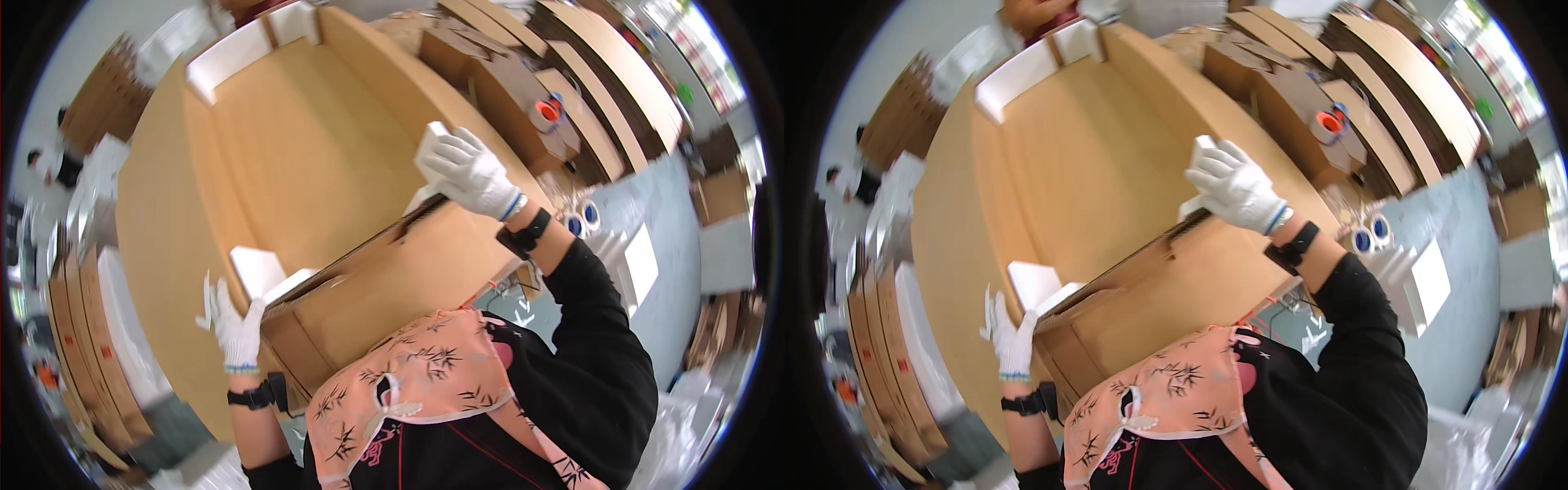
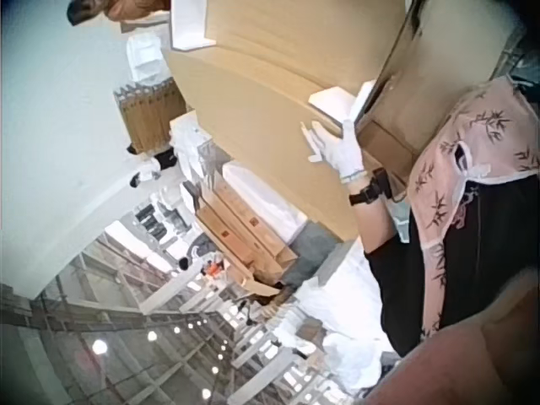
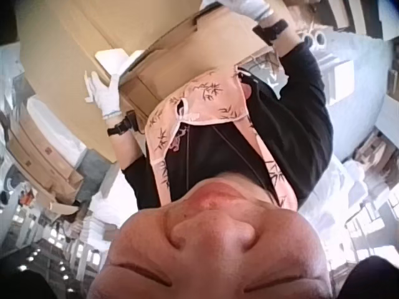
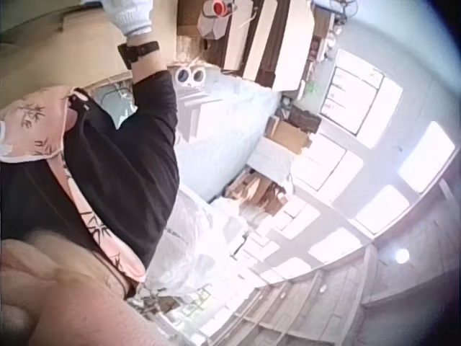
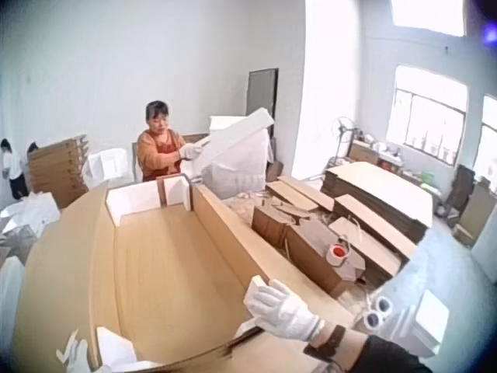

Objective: The person places white foam corner protectors and flat foam sheets into large cardboard boxes. They fold the box flaps and seal the boxes using a handheld tape dispenser. The process is repeated for multiple boxes in a warehouse setting.

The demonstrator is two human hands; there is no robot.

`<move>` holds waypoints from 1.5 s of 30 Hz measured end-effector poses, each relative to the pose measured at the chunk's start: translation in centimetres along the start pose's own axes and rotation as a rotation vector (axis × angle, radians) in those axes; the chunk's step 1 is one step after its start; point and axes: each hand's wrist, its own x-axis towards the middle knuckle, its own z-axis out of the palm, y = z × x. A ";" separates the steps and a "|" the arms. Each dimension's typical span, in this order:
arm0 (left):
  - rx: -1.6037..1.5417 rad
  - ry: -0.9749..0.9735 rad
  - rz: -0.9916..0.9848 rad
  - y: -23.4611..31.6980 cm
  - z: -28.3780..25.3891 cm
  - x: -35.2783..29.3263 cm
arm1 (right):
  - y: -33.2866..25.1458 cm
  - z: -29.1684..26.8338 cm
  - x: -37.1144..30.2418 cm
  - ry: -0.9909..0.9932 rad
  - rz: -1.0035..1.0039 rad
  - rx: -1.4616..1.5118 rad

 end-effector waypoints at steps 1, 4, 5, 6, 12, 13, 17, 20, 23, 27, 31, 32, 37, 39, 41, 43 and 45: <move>-0.009 -0.020 -0.027 -0.2 -0.2 -0.2 | -0.6 -0.5 -0.8 0.059 0.051 -0.029; 0.017 -0.063 -0.031 -0.1 -0.5 -0.3 | -0.2 -2.8 -6.7 0.163 0.303 -0.212; 0.025 -0.069 -0.022 0.1 -0.5 -0.2 | 0.7 -3.9 -10.0 0.197 0.379 -0.287; 0.027 -0.073 -0.024 0.3 -0.5 -0.1 | 1.1 -5.3 -13.3 0.202 0.537 -0.402; 0.068 -0.076 -0.020 1.6 -1.6 -0.8 | 0.1 -14.6 -36.3 0.411 1.256 -1.150; 0.044 -0.072 -0.021 1.7 -1.5 -0.8 | -1.0 -16.3 -38.4 0.413 1.334 -1.236; 0.104 -0.087 -0.001 1.4 -1.0 -0.5 | -3.3 -18.6 -41.7 0.242 1.735 -1.001; -0.018 -0.070 -0.019 0.6 -0.6 -0.3 | -3.9 -18.2 -42.5 0.158 1.851 -0.689; 0.129 -0.061 -0.004 1.1 -1.0 -0.3 | -4.3 -17.5 -41.1 0.109 1.783 -0.672; 0.129 -0.044 -0.005 1.5 -1.0 -0.6 | -4.6 -16.8 -40.7 0.054 1.635 -0.751; 0.070 -0.035 0.011 1.4 -0.8 -0.7 | -4.8 -16.1 -41.3 0.108 1.527 -0.682; 0.050 -0.035 0.017 1.3 -0.8 -0.5 | -4.9 -15.8 -41.4 0.104 1.516 -0.697; -0.003 -0.032 0.028 0.9 -0.5 -0.5 | -5.9 -15.0 -40.9 0.139 1.421 -0.756; -0.001 -0.027 0.040 1.0 -0.5 -0.6 | -6.3 -15.2 -40.8 0.200 1.371 -0.830; -0.003 -0.017 0.054 0.5 -0.4 -0.7 | -6.6 -15.6 -40.3 0.306 1.311 -0.902; -0.005 -0.022 0.049 -0.1 -0.1 -0.4 | -6.5 -16.6 -38.5 0.470 1.234 -0.966; -0.010 -0.019 0.045 -1.0 0.5 -0.1 | -5.2 -17.2 -35.5 0.833 1.137 -0.681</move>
